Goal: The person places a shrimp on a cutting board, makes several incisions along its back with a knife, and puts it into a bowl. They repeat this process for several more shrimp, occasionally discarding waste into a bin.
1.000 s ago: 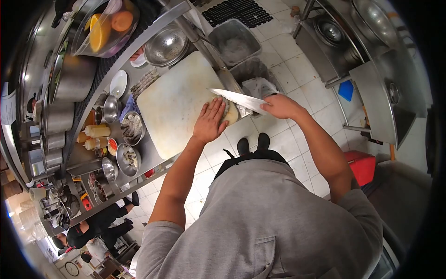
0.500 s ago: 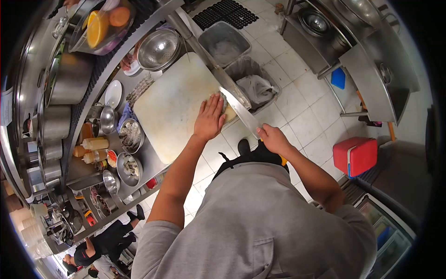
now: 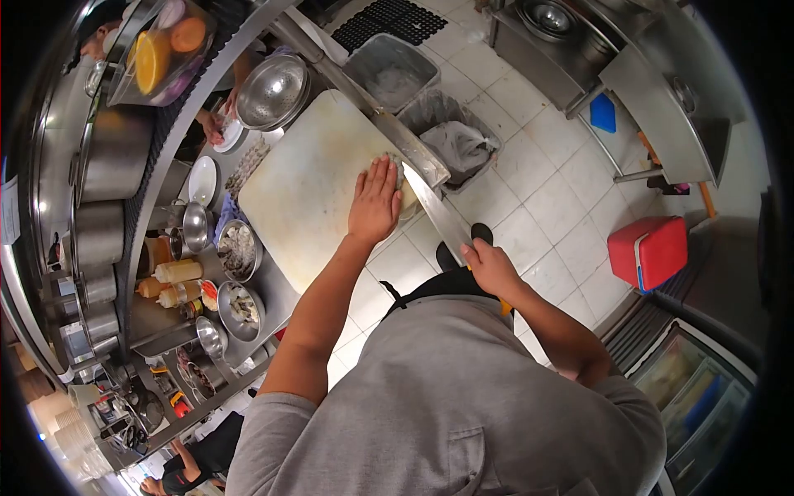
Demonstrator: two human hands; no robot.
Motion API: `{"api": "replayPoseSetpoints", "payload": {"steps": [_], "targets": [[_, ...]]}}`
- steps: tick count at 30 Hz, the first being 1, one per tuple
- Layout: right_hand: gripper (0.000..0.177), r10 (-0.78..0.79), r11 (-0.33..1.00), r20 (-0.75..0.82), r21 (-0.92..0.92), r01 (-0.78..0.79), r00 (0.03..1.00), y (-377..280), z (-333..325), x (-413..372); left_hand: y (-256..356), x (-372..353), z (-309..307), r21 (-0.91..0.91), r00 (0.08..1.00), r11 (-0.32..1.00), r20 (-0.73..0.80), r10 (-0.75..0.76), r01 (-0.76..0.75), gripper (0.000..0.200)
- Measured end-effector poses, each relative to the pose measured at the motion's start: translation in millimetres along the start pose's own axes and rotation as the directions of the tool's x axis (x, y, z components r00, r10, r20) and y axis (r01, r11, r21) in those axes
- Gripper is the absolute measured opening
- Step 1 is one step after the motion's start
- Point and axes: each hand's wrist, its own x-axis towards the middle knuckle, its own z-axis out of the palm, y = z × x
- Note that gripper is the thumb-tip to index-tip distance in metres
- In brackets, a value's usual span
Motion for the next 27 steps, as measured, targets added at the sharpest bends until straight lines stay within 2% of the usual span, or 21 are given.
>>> {"api": "replayPoseSetpoints", "payload": {"steps": [27], "targets": [[0.044, 0.075, 0.994, 0.103, -0.081, -0.067, 0.992, 4, -2, -31, -3, 0, 4, 0.007, 1.000, 1.000, 0.029, -0.010, 0.010, 0.060]]}}
